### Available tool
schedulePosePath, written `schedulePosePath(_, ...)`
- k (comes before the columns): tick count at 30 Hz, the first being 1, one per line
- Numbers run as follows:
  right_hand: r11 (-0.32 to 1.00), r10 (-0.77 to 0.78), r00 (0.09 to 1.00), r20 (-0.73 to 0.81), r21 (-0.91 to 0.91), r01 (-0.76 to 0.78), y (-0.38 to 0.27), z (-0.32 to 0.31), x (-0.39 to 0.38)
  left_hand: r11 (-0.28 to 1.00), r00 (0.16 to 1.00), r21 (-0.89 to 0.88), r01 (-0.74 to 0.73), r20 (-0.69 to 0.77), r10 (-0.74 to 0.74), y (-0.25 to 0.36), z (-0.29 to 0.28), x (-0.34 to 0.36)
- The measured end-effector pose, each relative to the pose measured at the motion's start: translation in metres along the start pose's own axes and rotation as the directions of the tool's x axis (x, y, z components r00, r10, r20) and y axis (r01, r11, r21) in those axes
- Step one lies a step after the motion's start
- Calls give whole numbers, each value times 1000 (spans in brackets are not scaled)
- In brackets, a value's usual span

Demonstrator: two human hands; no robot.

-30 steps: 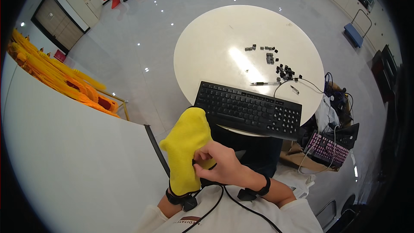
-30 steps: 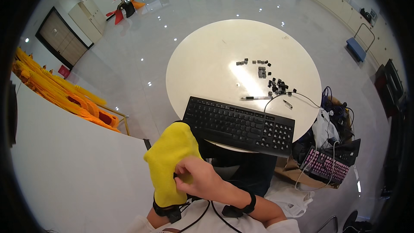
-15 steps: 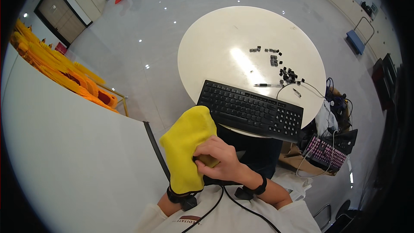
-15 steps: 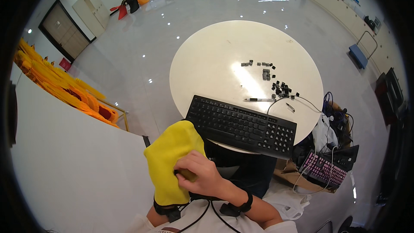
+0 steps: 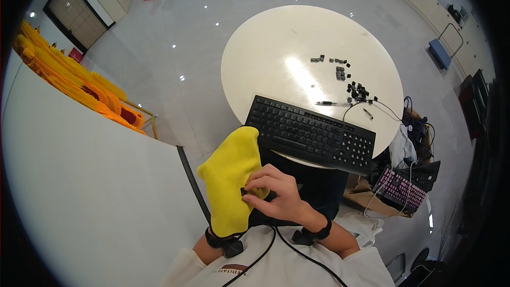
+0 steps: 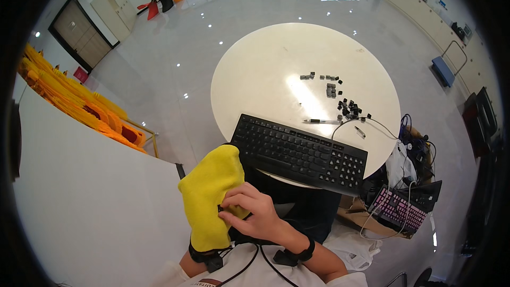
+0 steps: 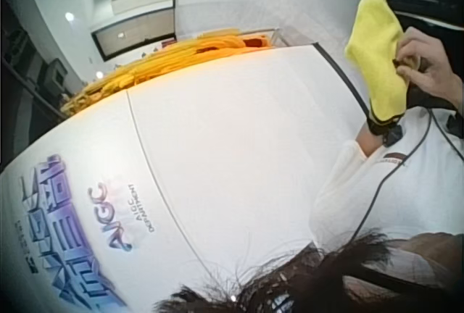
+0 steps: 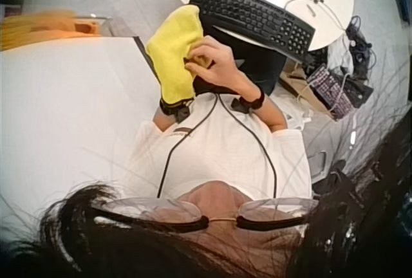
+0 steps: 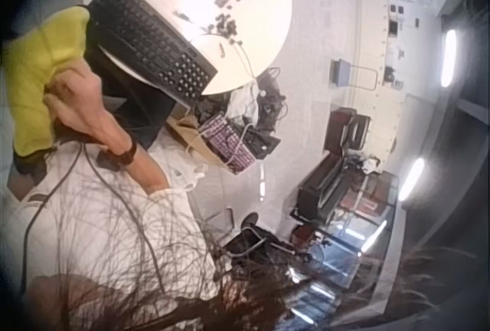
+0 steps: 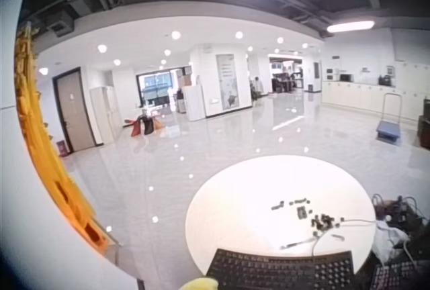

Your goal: Replace or clean keycaps on a computer keyboard.

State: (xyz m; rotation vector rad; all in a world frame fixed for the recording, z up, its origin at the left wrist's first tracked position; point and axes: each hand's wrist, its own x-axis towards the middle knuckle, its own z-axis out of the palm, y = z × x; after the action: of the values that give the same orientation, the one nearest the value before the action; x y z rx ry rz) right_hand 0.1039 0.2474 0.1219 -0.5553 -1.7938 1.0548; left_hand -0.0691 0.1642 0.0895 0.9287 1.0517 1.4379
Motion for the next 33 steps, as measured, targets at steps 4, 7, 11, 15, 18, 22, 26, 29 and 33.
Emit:
schedulePosePath(4,1000,4,1000,-6,9,-4,0,0,1,966,994,236,-105,-11,111,14,8,7)
schedulePosePath(7,1000,-18,999,-34,8,19,2,-2,0,838,969,496,-225,27,244,27,17,19)
schedulePosePath(11,999,-49,998,-30,1,49,1,-6,3,580,916,735,-351,141,376,41,26,36)
schedulePosePath(15,997,-37,999,-18,-68,36,-8,-9,7,401,875,817,-414,236,422,48,31,49)
schedulePosePath(18,995,-15,1000,8,-98,16,-10,-11,8,316,854,839,-442,286,436,52,33,56)
schedulePosePath(22,988,61,998,27,-146,-56,-15,-11,8,250,837,850,-463,327,438,57,34,59)
schedulePosePath(26,976,211,976,46,-55,-209,-17,-16,10,214,828,857,-469,343,443,60,35,62)
schedulePosePath(29,961,271,963,-16,56,-269,-14,-33,16,191,828,874,-447,324,458,63,32,62)
schedulePosePath(33,937,137,967,-215,-288,-197,16,-90,39,159,842,922,-353,238,485,66,29,63)
